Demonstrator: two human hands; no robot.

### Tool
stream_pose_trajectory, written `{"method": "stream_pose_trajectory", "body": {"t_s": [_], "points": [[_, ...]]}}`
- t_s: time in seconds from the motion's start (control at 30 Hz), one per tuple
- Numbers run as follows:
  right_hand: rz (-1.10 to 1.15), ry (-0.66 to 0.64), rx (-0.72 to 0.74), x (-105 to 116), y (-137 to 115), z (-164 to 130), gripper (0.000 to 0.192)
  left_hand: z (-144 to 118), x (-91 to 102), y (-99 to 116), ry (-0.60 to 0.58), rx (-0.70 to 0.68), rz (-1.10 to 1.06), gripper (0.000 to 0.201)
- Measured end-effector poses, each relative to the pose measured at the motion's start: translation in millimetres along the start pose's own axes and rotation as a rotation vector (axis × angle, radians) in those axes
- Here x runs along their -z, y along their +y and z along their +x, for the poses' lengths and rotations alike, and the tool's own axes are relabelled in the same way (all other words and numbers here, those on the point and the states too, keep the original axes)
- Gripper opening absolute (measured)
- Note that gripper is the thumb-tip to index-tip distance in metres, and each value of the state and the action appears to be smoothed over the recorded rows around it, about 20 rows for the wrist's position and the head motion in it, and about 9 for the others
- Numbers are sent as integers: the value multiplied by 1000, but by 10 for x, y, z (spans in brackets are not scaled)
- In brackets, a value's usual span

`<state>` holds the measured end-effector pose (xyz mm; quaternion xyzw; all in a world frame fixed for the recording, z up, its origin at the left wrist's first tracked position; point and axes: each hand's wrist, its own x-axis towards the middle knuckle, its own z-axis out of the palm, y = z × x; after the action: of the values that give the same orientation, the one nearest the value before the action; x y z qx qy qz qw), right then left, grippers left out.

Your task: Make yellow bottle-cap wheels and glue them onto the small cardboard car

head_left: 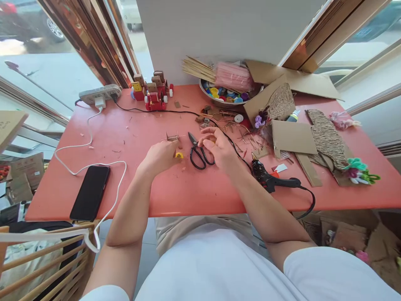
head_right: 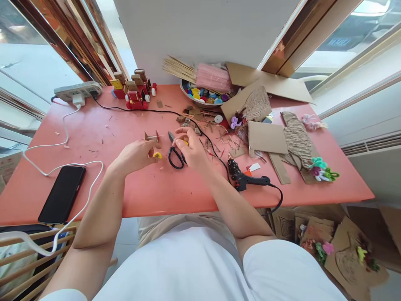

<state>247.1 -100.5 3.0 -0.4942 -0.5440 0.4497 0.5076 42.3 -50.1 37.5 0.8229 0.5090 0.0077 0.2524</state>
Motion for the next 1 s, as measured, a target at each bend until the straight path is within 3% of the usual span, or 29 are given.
{"method": "stream_pose_trajectory", "body": {"t_s": [0.13, 0.27, 0.37, 0.57, 0.7, 0.8, 0.9, 1.0], "points": [[-229, 35, 233, -67, -6, -108, 37, 94, -172, 32, 28, -175, -637, 40], [-384, 61, 276, -42, -25, -194, 44, 175, -410, 123, -204, -241, -1256, 63], [-474, 41, 271, -37, -45, -221, 50, 201, -518, 201, -235, -233, -1506, 62], [-644, 35, 348, -37, -62, -235, 54, 201, -556, 248, -232, -202, -1636, 54], [-715, 59, 298, 109, -94, -189, 47, 182, -471, 238, -97, -112, -1705, 40], [-877, 86, 60, 236, -189, -128, 39, 183, -330, 220, 52, 57, -1756, 25], [-1128, 68, -227, 286, -297, -89, 26, 192, -174, 199, 173, 180, -1818, 31], [-1252, 12, -317, 262, -352, -89, 13, 197, -72, 172, 260, 205, -1862, 28]]}}
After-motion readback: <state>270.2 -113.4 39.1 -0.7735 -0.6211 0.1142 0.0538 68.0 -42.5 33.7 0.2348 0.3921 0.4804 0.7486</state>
